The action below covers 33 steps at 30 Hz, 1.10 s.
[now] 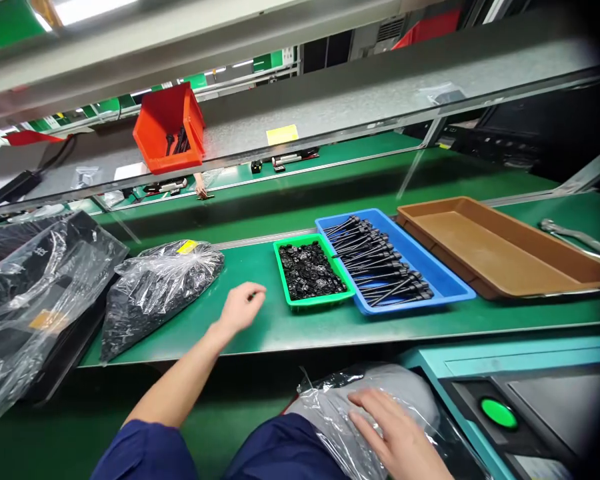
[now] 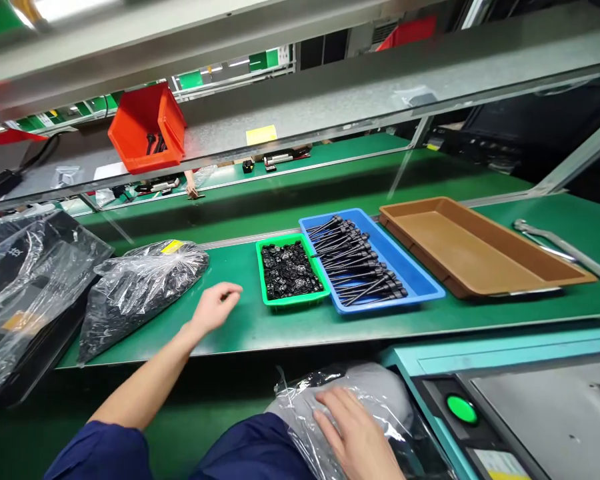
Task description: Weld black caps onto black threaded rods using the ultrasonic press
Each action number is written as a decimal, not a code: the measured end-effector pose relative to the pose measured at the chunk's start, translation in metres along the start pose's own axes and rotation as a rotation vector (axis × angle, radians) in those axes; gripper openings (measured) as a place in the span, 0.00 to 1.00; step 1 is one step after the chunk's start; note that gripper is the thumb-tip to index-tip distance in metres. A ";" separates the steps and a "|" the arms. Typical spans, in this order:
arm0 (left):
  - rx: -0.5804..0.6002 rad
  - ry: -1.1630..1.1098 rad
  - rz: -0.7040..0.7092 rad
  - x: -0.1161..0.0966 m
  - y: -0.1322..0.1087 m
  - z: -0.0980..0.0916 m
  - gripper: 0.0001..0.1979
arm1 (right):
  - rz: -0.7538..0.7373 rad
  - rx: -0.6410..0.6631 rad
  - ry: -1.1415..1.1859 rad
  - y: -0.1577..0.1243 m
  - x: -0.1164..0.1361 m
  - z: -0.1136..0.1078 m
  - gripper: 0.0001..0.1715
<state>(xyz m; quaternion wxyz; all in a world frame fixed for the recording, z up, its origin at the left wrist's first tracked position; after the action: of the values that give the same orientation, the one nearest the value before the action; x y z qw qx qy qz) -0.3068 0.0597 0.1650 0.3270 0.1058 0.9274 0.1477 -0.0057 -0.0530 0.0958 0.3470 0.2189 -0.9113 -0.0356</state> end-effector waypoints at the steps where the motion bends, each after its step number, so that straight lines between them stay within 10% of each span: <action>1: 0.057 -0.098 0.079 -0.022 -0.015 0.017 0.13 | 0.014 0.000 -0.014 -0.013 -0.007 0.002 0.09; 7: 0.764 -0.354 0.529 -0.109 -0.093 0.145 0.18 | 0.219 0.104 0.041 -0.072 -0.016 0.029 0.22; 13: 0.899 -0.254 0.608 -0.131 -0.083 0.212 0.17 | 0.498 0.234 0.149 -0.062 0.004 0.039 0.16; 19: 0.925 -0.342 0.776 -0.202 -0.047 0.238 0.17 | 0.448 0.124 0.089 -0.048 -0.004 0.018 0.16; 22: 0.948 -0.377 0.831 -0.241 -0.035 0.247 0.16 | 0.463 -0.064 0.133 -0.061 -0.018 -0.040 0.14; 30: 1.010 -0.360 0.869 -0.316 -0.018 0.297 0.17 | 0.952 -0.956 0.299 -0.181 -0.136 -0.289 0.09; 33: 1.039 -0.333 0.850 -0.338 -0.013 0.318 0.19 | 1.061 -1.018 0.592 -0.203 -0.175 -0.335 0.12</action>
<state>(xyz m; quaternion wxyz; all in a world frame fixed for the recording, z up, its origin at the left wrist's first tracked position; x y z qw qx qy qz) 0.1535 0.0138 0.1189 0.2854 0.6243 0.6935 -0.2188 0.4034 -0.1323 0.1973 0.6031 -0.4299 -0.6356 -0.2180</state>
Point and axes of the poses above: each hand's wrist, its own y-axis towards the middle knuckle, its own z-axis out of the palm, x = y × z, the point moved 8 cm from there along y, towards the middle knuckle, and after that the axes turned 12 degrees about z, right-handed, at the moved point
